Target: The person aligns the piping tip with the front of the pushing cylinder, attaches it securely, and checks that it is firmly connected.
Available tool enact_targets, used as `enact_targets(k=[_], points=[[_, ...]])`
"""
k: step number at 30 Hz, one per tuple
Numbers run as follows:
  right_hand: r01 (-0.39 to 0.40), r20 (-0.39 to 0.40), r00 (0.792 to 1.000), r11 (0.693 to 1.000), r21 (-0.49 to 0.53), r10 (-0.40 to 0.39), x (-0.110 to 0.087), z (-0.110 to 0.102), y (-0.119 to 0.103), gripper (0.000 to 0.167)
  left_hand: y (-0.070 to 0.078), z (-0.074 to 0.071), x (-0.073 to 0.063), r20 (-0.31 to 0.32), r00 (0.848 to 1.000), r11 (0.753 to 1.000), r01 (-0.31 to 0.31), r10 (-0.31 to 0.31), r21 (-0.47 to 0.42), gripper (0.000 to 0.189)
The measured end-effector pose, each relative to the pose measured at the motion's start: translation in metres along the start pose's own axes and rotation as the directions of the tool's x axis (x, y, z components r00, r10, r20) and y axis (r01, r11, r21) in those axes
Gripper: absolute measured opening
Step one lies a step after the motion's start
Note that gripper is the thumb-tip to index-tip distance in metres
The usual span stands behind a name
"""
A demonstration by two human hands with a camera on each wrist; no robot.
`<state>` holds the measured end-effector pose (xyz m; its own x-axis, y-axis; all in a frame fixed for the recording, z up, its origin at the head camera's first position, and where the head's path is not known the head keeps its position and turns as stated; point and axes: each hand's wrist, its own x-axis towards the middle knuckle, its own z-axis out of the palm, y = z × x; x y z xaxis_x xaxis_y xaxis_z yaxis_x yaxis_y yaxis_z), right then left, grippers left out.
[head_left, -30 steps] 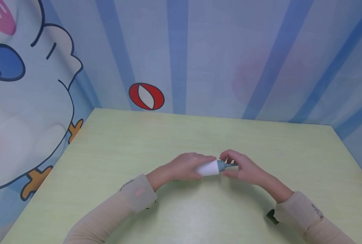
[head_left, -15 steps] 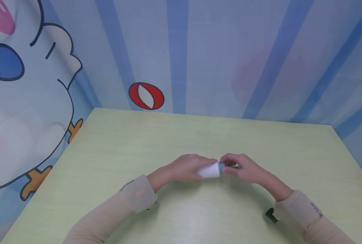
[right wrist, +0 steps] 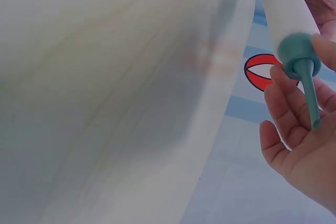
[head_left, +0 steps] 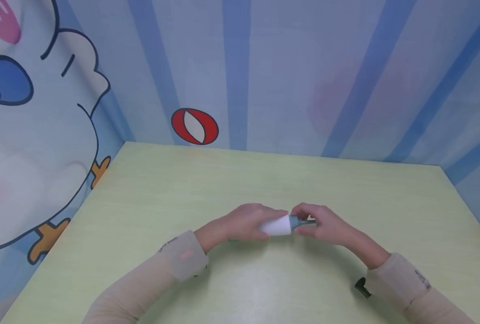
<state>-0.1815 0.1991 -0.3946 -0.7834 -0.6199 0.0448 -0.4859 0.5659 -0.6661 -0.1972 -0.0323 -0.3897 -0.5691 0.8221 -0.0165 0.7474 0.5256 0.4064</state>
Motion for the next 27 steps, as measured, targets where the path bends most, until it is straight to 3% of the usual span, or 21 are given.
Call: enact_targets(k=[4,17,27], points=[[0.009,-0.019,1.000,1.000,-0.024,-0.010,0.000,0.000,-0.001,0.023,-0.001,-0.002,0.001,0.002,1.000,0.999,0.010,-0.010,-0.030,0.063],[0.012,-0.015,1.000,0.997,0.072,-0.011,-0.001,0.005,-0.002,0.017,0.005,-0.003,-0.003,0.049,0.999,0.998,0.013,-0.010,-0.060,0.061],[0.035,-0.103,0.994,0.999,0.038,-0.031,-0.009,0.004,-0.003,0.019,-0.005,0.009,-0.009,-0.030,0.998,0.998,0.058,-0.059,-0.040,0.060]])
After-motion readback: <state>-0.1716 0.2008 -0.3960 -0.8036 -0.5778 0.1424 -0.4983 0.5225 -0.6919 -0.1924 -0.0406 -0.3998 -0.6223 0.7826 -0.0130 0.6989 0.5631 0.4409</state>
